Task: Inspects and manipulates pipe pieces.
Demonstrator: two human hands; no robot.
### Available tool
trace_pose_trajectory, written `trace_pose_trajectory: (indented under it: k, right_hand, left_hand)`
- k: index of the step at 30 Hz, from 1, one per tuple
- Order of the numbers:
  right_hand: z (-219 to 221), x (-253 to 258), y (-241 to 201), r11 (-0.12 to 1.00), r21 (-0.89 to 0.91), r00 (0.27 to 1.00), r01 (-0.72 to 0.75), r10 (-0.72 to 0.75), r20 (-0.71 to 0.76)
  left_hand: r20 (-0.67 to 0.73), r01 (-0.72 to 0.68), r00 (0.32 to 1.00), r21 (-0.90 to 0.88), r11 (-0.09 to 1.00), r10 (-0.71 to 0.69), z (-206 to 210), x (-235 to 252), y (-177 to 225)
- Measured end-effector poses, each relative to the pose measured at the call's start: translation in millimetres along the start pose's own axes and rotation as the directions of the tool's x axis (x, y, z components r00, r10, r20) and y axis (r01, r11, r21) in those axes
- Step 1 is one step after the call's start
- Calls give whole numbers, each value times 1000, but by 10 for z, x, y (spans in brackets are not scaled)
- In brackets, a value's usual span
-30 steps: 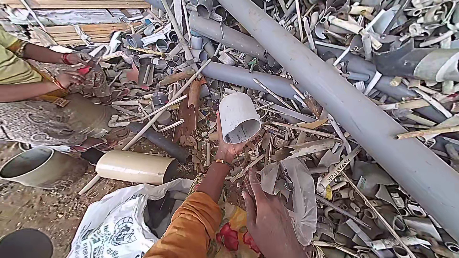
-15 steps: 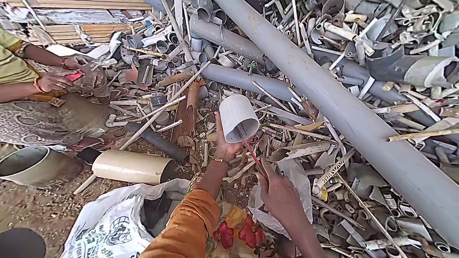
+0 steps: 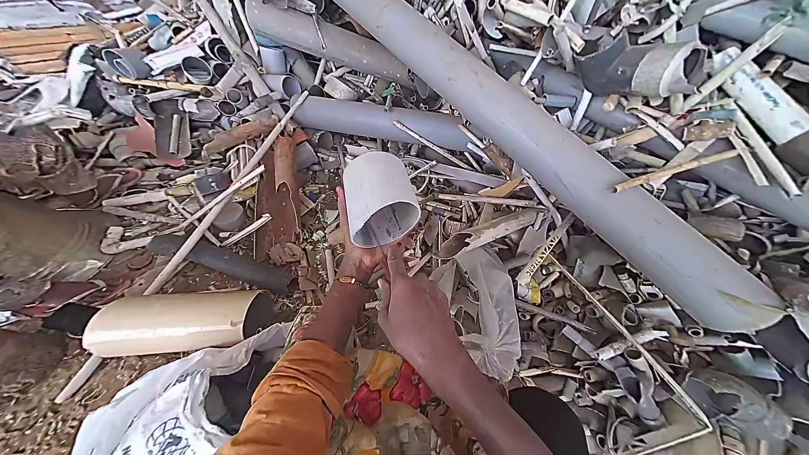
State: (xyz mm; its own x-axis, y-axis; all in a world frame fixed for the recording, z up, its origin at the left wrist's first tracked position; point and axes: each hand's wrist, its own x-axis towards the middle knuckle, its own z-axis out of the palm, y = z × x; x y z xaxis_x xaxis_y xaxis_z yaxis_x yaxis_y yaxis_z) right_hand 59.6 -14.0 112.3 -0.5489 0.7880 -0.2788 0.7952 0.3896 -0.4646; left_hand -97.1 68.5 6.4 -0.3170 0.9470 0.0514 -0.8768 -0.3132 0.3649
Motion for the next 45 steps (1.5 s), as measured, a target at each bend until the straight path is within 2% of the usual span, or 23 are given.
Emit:
trace_pose_trajectory:
  k: [3, 5, 6, 8, 13, 15, 17, 19, 21, 22, 23, 25, 26, 31, 34, 36, 38, 39, 40, 41, 42, 43, 45]
  right_hand:
    - [47, -153, 26, 996, 33, 997, 80, -79, -17]
    - [41, -20, 127, 1000, -14, 999, 16, -15, 33]
    - [13, 69, 188, 999, -30, 999, -14, 15, 38]
    - [-87, 137, 298, 999, -30, 999, -25, 26, 24]
    - [-457, -252, 636, 992, 91, 981, 90, -104, 163]
    - [-560, -344, 1072, 955, 212, 971, 208, -228, 76]
    - [-499, -241, 1532, 827, 418, 924, 376, -299, -240]
    - [-348, 60, 1565, 554, 619, 795, 556, -138, -591]
    - [-163, 327, 1264, 190, 770, 757, 609, 152, -636]
    - [-85, 439, 1117, 91, 805, 766, 586, 261, -587]
    - [-9, 565, 1017, 63, 834, 787, 549, 297, -541]
    - [171, 751, 944, 142, 890, 862, 433, 223, -455]
    - [250, 809, 938, 198, 898, 887, 394, 175, -428]
    - [369, 816, 726, 306, 821, 862, 482, 2, -507]
    - [506, 808, 619, 659, 579, 798, 480, -55, -600]
    - [577, 841, 632, 736, 485, 762, 473, -64, -645]
    - [595, 871, 673, 704, 559, 783, 438, 6, -622]
    - [619, 874, 688, 629, 655, 815, 419, 57, -576]
    - [633, 860, 693, 509, 776, 862, 373, 119, -492]
    - [649, 860, 700, 413, 855, 891, 314, 183, -415]
    - [675, 872, 697, 347, 898, 895, 272, 251, -368]
    - [686, 888, 687, 299, 919, 886, 255, 309, -346]
    - [664, 932, 674, 229, 942, 870, 246, 376, -319]
  left_hand:
    - [-57, -25, 998, -29, 999, 23, -123, 110, 84]
    - [-248, -57, 967, 39, 998, 65, -56, -15, 133]
    - [-275, -47, 960, 51, 998, 59, -25, -51, 149]
    - [-211, -15, 977, 53, 999, 26, -11, -38, 158]
    - [-288, -113, 952, -20, 993, 103, 1, 54, 258]
    - [-266, -161, 951, 2, 987, 156, -4, 98, 383]
    - [-271, -197, 941, 41, 980, 201, 32, 126, 505]
    - [-303, -162, 935, 91, 983, 182, 29, 97, 565]
    - [-255, -50, 963, 130, 990, 82, -9, -24, 550]
    - [-176, 1, 984, 153, 988, 27, 17, -73, 514]
    - [-72, 32, 997, 176, 984, -19, 85, -118, 462]
    - [92, 74, 991, 219, 973, -96, 197, -238, 337]
    - [103, 104, 986, 227, 968, -130, 233, -300, 282]
    - [-128, 255, 965, 245, 935, -230, 151, -586, 394]
    - [-208, 348, 933, 318, 882, -293, 56, -824, 412]
    - [-275, 431, 896, 341, 836, -350, 71, -951, 410]
    - [-282, 458, 889, 522, 720, -361, 78, -1016, 504]
    - [-264, 396, 916, 710, 582, -301, 112, -1075, 636]
    - [-221, 266, 962, 892, 366, -162, 197, -1159, 834]
    - [-139, 137, 990, 989, 53, 37, 296, -1257, 1093]
    - [-25, 91, 974, 953, -289, 226, 429, -1407, 1413]
    - [100, 118, 924, 844, -524, 370, 597, -1600, 1768]
    - [352, 207, 764, 660, -722, 541, 958, -2115, 2465]
